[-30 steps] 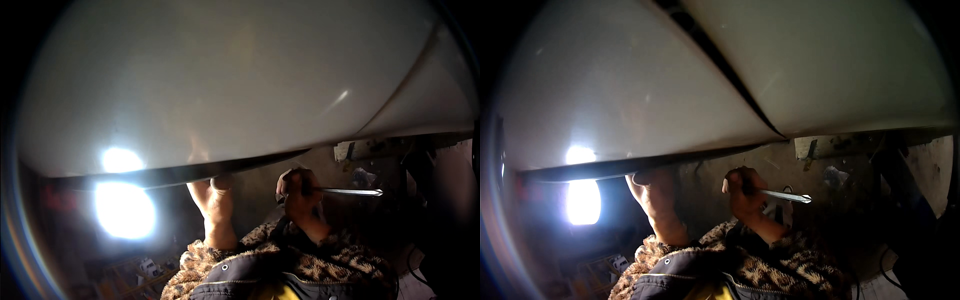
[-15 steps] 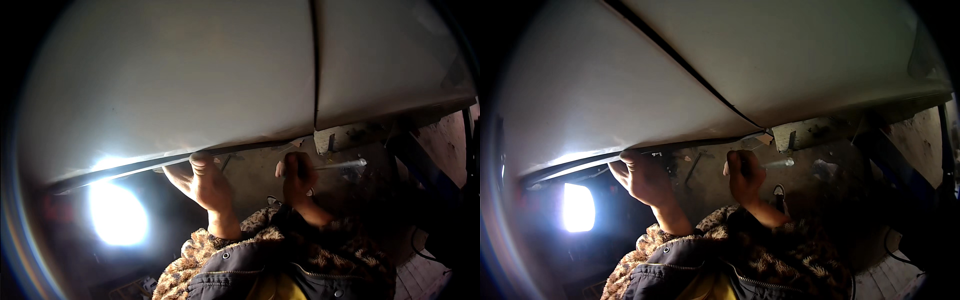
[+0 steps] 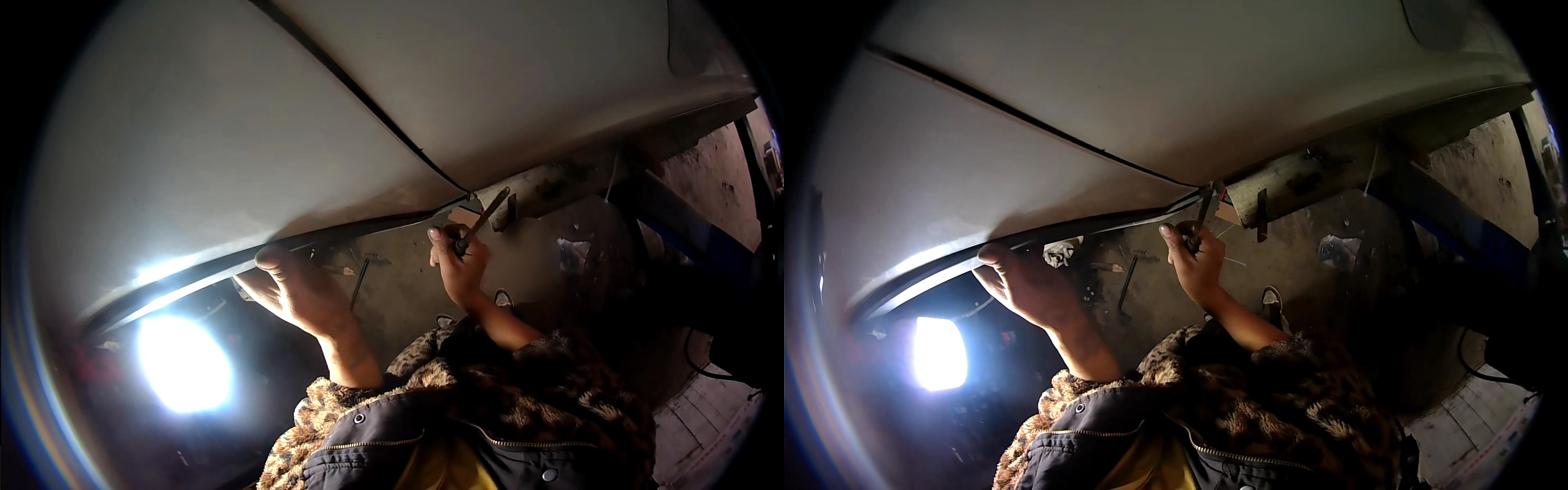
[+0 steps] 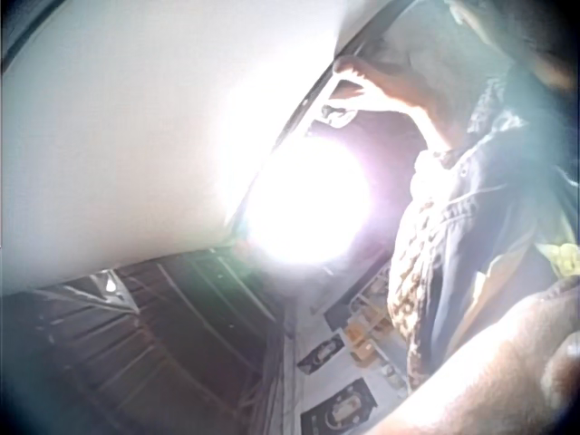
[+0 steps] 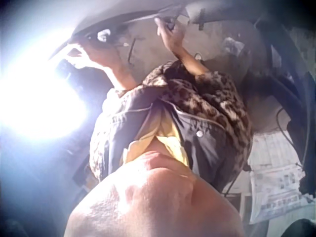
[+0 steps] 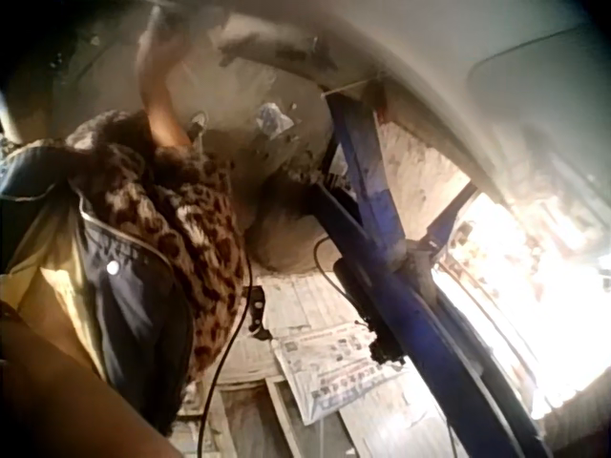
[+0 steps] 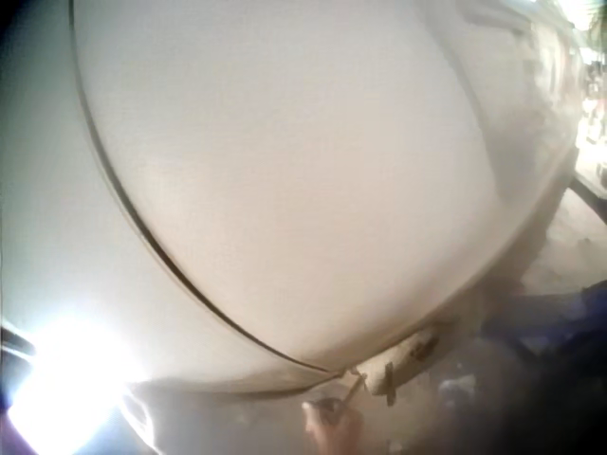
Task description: The person uses a screwdriver to pry and fit a plastic wheel arch liner into the wheel well of a car. They repeatedly adjust the liner's position around the wheel opening and then move a tire nearby.
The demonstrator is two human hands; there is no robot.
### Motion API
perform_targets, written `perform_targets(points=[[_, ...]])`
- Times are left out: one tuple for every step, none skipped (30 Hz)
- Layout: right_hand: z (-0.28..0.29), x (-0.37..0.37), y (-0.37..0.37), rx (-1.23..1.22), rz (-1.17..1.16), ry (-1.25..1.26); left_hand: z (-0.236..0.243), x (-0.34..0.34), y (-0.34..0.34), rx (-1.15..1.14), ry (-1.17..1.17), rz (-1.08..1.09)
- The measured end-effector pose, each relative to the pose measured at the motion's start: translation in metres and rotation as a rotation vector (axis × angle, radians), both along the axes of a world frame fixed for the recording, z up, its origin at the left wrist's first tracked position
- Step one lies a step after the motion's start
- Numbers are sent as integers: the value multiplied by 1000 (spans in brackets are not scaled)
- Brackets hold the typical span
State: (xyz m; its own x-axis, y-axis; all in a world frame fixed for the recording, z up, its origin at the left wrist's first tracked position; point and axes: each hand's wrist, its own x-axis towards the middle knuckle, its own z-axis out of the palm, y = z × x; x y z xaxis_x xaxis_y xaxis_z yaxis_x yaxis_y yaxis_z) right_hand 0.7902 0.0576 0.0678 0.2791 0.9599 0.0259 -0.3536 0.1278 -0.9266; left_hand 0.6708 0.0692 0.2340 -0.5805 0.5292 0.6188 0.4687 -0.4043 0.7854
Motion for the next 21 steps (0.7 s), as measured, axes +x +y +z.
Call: perform_targets(points=[[5,-5,2,31,-24,16,7,-3,-3,-25,36,2],[2,-9,7,71,-44,35,9,-4,-7,-48,35,-10],[1,-12,11,111,-64,54,10,-5,-10,-74,31,-23],[0,-14,12,99,-73,61,11,-6,-14,-108,-13,-54],[2,-17,14,89,-82,72,15,-6,-15,-111,-51,-78],[5,-20,15,78,-92,82,17,-5,-16,-113,-90,-103],[8,-22,15,66,-100,147,19,-1,-15,-86,-126,-121],[11,-21,16,54,-106,207,18,2,-14,-57,-169,-139],[12,-20,17,43,-113,266,18,3,-13,-61,-170,-145],[9,-21,17,47,-125,251,18,4,-12,-65,-171,-152],[10,-22,16,50,-137,237,20,4,-13,-71,-171,-159],[12,-23,16,52,-150,223,20,3,-14,-59,-170,-150],[13,-24,16,55,-164,236,20,1,-15,-48,-169,-142],[15,-25,17,56,-177,249,21,0,-16,-36,-167,-134],[18,-26,17,56,-192,256,21,-2,-16,-32,-176,-164],[21,-27,16,53,-200,278,21,-3,-14,-28,-185,-193],[24,-25,17,54,-206,301,21,-2,-14,-20,-192,-221],[26,-24,18,55,-211,325,21,-6,-16,-87,-207,-230],[27,-22,18,60,-212,317,23,-3,-14,-101,-183,-231],[28,-22,19,69,-217,311,27,-1,-15,-108,-184,-236],[30,-21,19,79,-223,305,30,1,-15,-115,-186,-242]])
